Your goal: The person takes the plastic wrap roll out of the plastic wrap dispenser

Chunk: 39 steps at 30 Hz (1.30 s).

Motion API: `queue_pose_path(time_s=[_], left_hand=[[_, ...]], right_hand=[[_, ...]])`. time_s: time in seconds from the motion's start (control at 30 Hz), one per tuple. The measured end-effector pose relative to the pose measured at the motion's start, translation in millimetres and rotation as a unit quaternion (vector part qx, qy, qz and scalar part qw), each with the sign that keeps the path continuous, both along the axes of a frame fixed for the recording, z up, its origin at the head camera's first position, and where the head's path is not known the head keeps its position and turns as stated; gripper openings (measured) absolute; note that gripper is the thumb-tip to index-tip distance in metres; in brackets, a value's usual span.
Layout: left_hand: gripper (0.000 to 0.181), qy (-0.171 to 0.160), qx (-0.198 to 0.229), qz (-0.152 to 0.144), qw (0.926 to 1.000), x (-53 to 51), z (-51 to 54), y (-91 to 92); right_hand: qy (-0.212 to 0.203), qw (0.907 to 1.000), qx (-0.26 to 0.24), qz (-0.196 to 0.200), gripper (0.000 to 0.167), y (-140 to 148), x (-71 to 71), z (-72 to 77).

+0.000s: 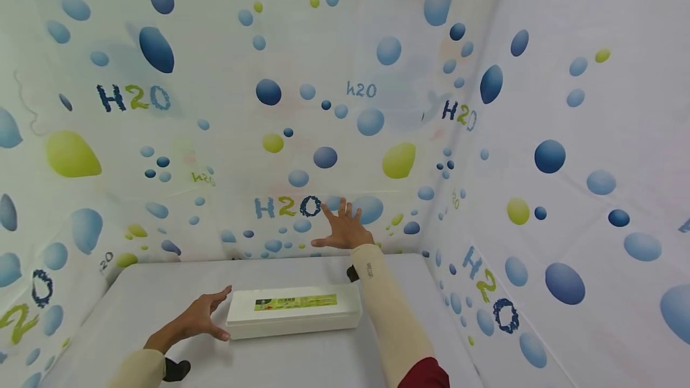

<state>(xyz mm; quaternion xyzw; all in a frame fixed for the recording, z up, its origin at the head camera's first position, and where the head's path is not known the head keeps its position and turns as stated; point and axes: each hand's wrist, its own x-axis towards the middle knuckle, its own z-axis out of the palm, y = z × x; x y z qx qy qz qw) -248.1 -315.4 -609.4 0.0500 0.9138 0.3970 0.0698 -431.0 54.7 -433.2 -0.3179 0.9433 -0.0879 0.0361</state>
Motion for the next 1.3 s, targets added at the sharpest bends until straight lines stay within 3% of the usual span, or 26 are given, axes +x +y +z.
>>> queue_pose_path(time_s=[0.27, 0.43, 0.77, 1.1, 1.3], left_hand=[[0.132, 0.011, 0.017, -0.001, 0.9998, -1.1, -22.8, -1.2], [0.128, -0.007, 0.046, 0.022, 0.9987, -2.6, -29.7, 4.1], [0.129, -0.004, 0.034, 0.065, 0.9973, -4.5, -47.6, 13.1], [0.114, 0.014, 0.022, 0.085, 0.996, -2.1, -44.5, 14.3], [0.107, 0.016, 0.034, 0.084, 0.9957, 1.0, -47.8, 16.5]], right_hand=[[0.001, 1.0, 0.005, 0.002, 0.109, 3.5, -3.1, -2.2], [0.0, 0.9999, 0.013, -0.003, 0.107, 5.7, -4.2, -2.3], [-0.003, 0.9999, 0.015, -0.002, 0.106, 7.6, -2.6, -1.5], [-0.002, 0.9999, 0.009, 0.007, 0.106, 3.3, -1.3, -1.3], [-0.013, 0.9999, 0.0, 0.003, 0.109, 7.1, -0.7, -4.2]])
